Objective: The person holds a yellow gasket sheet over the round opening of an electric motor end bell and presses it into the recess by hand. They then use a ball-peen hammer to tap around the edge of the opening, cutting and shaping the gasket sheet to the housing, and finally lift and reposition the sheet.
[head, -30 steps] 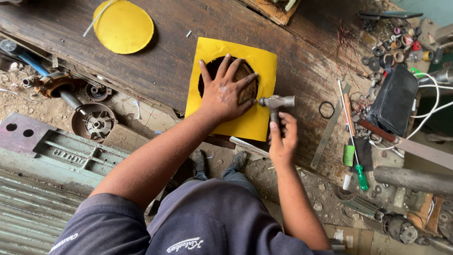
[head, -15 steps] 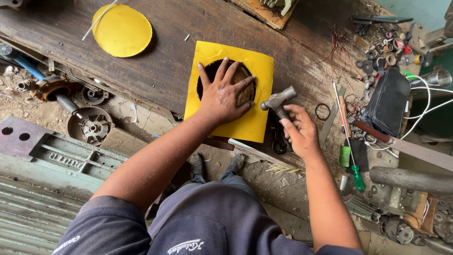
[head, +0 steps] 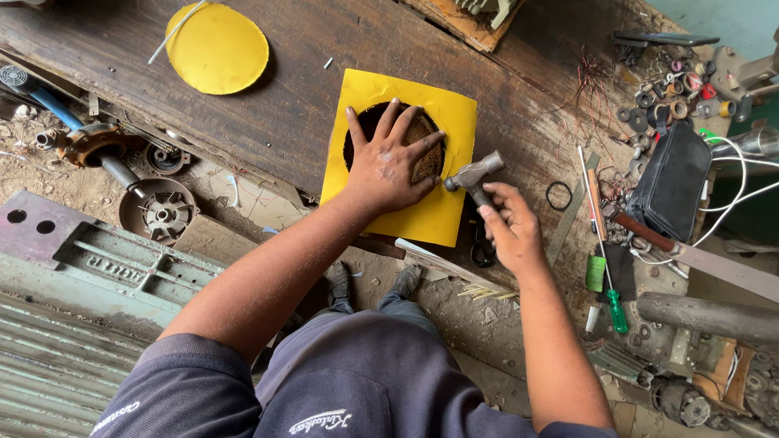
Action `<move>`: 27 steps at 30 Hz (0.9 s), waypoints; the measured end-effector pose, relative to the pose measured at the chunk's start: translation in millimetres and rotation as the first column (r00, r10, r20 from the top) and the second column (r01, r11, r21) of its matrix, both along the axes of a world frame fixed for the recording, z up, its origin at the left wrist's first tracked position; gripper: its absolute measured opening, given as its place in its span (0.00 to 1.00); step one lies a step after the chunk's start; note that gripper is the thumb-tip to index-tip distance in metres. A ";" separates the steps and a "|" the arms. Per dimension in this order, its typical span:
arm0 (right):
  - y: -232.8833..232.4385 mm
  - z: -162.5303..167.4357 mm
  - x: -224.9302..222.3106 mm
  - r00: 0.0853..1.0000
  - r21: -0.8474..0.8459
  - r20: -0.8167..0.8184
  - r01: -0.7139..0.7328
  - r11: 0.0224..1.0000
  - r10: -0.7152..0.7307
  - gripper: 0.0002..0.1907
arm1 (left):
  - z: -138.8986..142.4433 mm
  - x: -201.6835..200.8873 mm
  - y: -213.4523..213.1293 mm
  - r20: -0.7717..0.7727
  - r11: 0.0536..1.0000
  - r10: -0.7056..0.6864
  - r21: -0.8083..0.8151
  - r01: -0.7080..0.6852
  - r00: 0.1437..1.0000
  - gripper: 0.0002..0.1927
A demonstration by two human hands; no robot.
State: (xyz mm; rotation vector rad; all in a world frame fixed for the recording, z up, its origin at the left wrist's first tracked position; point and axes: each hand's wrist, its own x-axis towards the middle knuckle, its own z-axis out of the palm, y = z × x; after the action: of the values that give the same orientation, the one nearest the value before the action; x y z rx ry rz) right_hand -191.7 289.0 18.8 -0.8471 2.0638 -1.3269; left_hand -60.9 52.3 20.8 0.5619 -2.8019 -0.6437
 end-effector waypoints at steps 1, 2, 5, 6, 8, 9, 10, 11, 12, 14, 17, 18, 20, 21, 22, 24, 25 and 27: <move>-0.2 -0.2 0.4 1.000 -0.029 -0.011 0.003 1.000 -0.003 0.20 | -0.1 0.0 0.0 -0.001 1.000 -0.004 -0.003 0.004 1.000 0.37; -0.8 -0.3 0.5 1.000 -0.058 -0.025 0.002 0.998 -0.003 0.20 | 0.0 0.0 -0.2 -0.005 1.000 -0.005 -0.006 0.005 1.000 0.37; -1.6 -0.5 3.1 1.000 -0.075 -0.016 0.001 0.997 -0.002 0.20 | -0.3 2.3 0.4 0.001 1.000 -0.003 0.017 0.003 1.000 0.37; -1.5 -0.4 3.8 1.000 -0.073 -0.010 0.004 0.997 -0.005 0.20 | 0.0 1.6 0.3 0.000 1.000 -0.004 0.027 0.004 1.000 0.37; -2.7 -1.6 6.6 0.996 -0.066 -0.080 0.045 0.997 -0.050 0.20 | 0.8 -0.3 -0.6 0.007 1.000 -0.003 0.017 0.002 1.000 0.38; -1.8 -2.7 10.0 0.991 -0.059 -0.109 0.067 0.996 -0.073 0.19 | 0.9 0.3 0.1 0.016 1.000 -0.002 0.016 0.002 1.000 0.38; -1.0 -3.5 12.0 0.989 -0.075 -0.137 0.051 0.996 -0.061 0.19 | 1.1 0.1 -0.1 0.031 1.000 -0.006 0.014 0.006 0.999 0.39; -0.5 -4.9 14.3 0.985 -0.094 -0.165 0.036 0.995 -0.051 0.19 | 1.5 -0.5 -0.4 0.045 1.000 -0.012 0.010 0.012 0.999 0.40; -0.4 -6.4 15.9 0.980 -0.113 -0.195 0.019 0.993 -0.041 0.19 | 1.9 -1.1 -1.1 0.059 1.000 -0.017 0.006 0.017 0.998 0.40; -1.7 -11.2 19.7 0.977 -0.176 -0.198 0.038 0.984 -0.073 0.19 | 2.4 -1.2 -2.2 0.065 1.000 -0.015 0.010 0.014 0.998 0.41; -0.9 -16.0 25.9 0.976 -0.194 -0.199 0.054 0.979 -0.093 0.19 | 2.7 0.1 -1.1 0.075 1.000 -0.018 0.017 0.017 0.997 0.41; -0.7 -16.3 28.0 0.975 -0.193 -0.201 0.059 0.979 -0.099 0.19 | 2.8 0.0 -1.9 0.077 1.000 -0.023 0.013 0.022 0.997 0.41; 4.4 -18.1 30.5 0.972 -0.228 -0.168 0.126 0.965 -0.167 0.19 | 2.6 -0.2 -2.9 0.088 1.000 -0.029 -0.005 0.029 0.996 0.41; 7.8 -17.3 32.8 0.969 -0.242 -0.148 0.160 0.957 -0.200 0.20 | 2.1 0.2 -2.8 0.097 0.999 -0.032 -0.011 0.034 0.995 0.41; 10.6 -16.3 33.9 0.971 -0.243 -0.118 0.173 0.955 -0.206 0.20 | 1.6 0.1 -3.6 0.098 0.999 -0.038 -0.027 0.040 0.994 0.41; 17.2 -13.7 36.7 0.973 -0.239 -0.055 0.205 0.949 -0.224 0.20 | -0.2 -0.1 -4.4 0.104 0.997 -0.054 -0.052 0.060 0.993 0.41; 21.1 -12.4 38.6 0.976 -0.207 -0.060 0.195 0.959 -0.211 0.21 | -1.5 0.5 -3.7 0.110 0.996 -0.065 -0.057 0.071 0.992 0.41; 24.1 -11.1 38.5 0.982 -0.149 -0.073 0.164 0.975 -0.176 0.22 | -4.1 0.8 -5.1 0.116 0.994 -0.074 -0.071 0.083 0.990 0.41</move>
State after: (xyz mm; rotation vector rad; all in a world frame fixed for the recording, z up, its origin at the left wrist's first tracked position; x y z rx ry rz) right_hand -153.1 313.1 7.7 -0.8149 2.1694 -1.5710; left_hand -60.1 47.2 16.7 0.4904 -2.9532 -0.5333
